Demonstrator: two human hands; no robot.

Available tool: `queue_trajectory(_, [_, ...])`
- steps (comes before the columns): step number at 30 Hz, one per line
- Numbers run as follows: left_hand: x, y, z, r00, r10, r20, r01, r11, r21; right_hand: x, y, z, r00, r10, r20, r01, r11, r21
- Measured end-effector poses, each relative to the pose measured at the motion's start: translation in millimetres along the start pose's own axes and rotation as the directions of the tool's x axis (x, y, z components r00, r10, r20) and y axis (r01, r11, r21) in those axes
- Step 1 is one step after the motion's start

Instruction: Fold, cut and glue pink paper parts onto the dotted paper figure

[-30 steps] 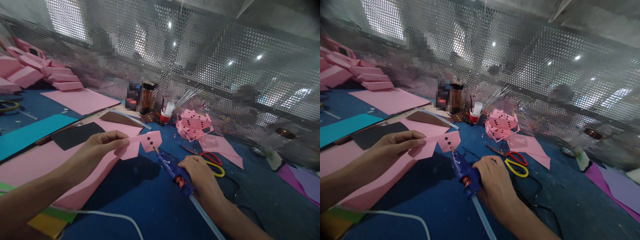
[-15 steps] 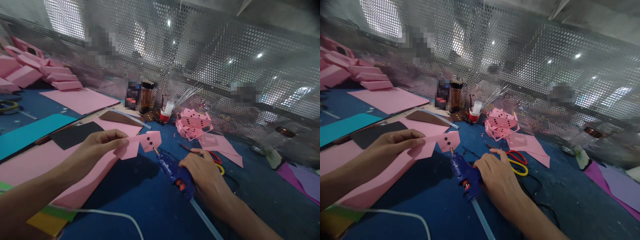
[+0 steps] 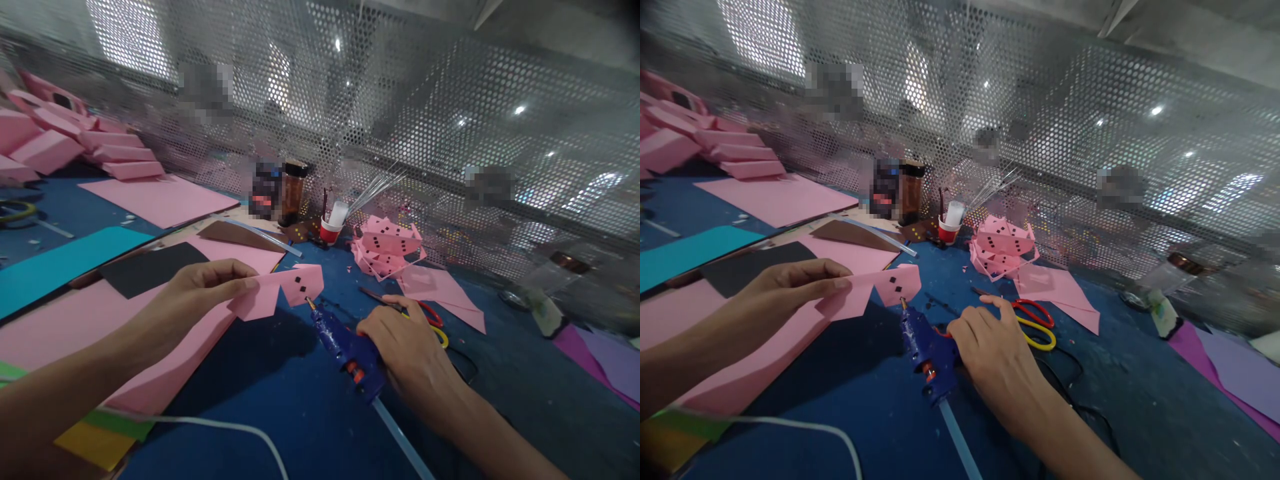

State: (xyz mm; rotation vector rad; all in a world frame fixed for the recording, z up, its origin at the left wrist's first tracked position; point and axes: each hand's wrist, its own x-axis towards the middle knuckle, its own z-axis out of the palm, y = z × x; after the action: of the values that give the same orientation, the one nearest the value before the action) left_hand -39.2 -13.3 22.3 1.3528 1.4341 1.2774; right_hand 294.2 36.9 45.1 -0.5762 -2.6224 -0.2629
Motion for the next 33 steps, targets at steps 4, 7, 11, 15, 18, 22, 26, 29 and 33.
queue_trajectory(4, [-1.0,0.6,0.3,1.000,-0.001,0.001,0.001,1.000,0.001,-0.1,-0.1,0.4,1.000,0.000,0.003,0.000,1.000,-0.013])
queue_trajectory(7, [-1.3,0.5,0.0,1.000,-0.012,-0.006,0.012,1.000,0.001,-0.6,0.1,1.8,1.000,-0.002,0.012,0.003,1.000,-0.029])
queue_trajectory(11, [-0.3,-0.4,-0.2,0.999,-0.031,-0.006,0.031,0.999,-0.015,-1.3,0.8,3.8,1.000,0.007,0.018,-0.007,1.000,-0.029])
queue_trajectory(15, [1.0,-3.1,-0.6,0.999,-0.034,-0.007,0.034,0.999,-0.011,-1.8,1.8,5.3,1.000,-0.003,0.008,0.003,0.999,-0.034])
queue_trajectory(18, [0.7,-4.7,-1.1,1.000,-0.028,-0.012,0.028,1.000,-0.011,-2.2,2.5,6.3,1.000,0.001,0.002,-0.001,0.999,-0.033])
queue_trajectory(22, [-1.4,-0.7,0.1,1.000,-0.021,-0.001,0.021,1.000,-0.019,-2.6,3.0,7.5,1.000,0.001,0.012,0.000,0.999,-0.046])
queue_trajectory(26, [-3.2,8.2,3.9,0.999,-0.043,0.003,0.043,0.999,-0.016,-2.4,2.7,8.9,1.000,0.001,0.016,0.000,0.999,-0.043])
queue_trajectory(29, [-3.7,12.0,6.0,0.998,-0.057,0.001,0.057,0.998,-0.024,-2.0,1.8,9.2,1.000,0.001,0.009,-0.001,1.000,-0.025])
queue_trajectory(33, [-3.4,9.8,5.0,0.998,-0.057,0.013,0.057,0.998,-0.022,-2.7,0.9,7.0,1.000,0.009,-0.025,-0.008,1.000,0.027])
